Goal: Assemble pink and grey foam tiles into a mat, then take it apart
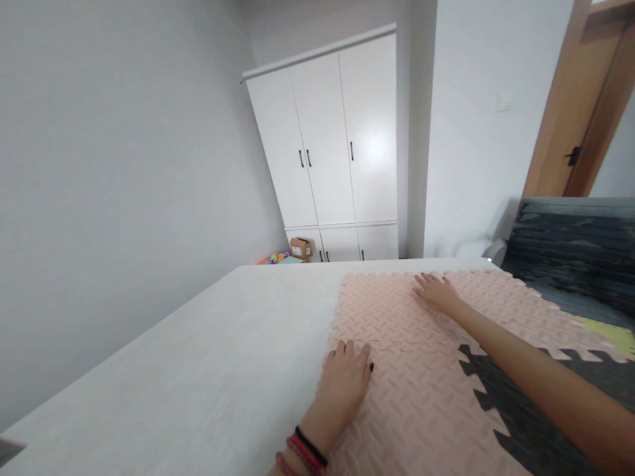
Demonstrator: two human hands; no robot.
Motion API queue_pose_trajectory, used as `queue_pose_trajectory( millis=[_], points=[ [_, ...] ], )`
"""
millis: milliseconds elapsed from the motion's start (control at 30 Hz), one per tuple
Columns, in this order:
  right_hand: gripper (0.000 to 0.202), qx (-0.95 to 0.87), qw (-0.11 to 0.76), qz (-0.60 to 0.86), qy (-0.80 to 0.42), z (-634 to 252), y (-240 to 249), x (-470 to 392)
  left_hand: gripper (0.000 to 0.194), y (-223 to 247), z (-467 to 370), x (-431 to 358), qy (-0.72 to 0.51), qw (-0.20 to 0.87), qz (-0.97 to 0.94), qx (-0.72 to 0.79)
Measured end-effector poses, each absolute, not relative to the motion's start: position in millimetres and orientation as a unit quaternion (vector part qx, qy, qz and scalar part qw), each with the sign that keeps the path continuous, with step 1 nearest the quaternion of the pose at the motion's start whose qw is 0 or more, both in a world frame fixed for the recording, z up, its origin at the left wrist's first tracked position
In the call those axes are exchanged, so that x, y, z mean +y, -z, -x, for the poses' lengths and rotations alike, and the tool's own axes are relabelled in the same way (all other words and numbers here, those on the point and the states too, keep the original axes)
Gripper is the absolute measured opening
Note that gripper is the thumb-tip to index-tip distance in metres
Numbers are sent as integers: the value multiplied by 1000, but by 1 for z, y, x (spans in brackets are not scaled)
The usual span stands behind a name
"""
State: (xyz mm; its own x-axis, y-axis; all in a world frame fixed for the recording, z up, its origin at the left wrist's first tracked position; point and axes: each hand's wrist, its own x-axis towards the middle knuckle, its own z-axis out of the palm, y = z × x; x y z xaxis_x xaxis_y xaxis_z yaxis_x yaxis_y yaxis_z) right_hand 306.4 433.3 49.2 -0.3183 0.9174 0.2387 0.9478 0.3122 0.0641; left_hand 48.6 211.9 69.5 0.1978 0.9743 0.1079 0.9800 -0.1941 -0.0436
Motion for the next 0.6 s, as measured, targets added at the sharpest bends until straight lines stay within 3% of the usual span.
queue_pose_trajectory(
  millis=[200,367,600],
  points=[
    [54,-949,96,291,-74,-264,-71,306,38,-64,-50,208,52,78,769,-632],
    [57,-946,105,298,-73,-240,-70,245,36,-65,-56,207,64,102,766,-631],
    [41,-939,69,328,-71,-230,-86,249,30,-70,-56,207,63,107,766,-631]
  ],
)
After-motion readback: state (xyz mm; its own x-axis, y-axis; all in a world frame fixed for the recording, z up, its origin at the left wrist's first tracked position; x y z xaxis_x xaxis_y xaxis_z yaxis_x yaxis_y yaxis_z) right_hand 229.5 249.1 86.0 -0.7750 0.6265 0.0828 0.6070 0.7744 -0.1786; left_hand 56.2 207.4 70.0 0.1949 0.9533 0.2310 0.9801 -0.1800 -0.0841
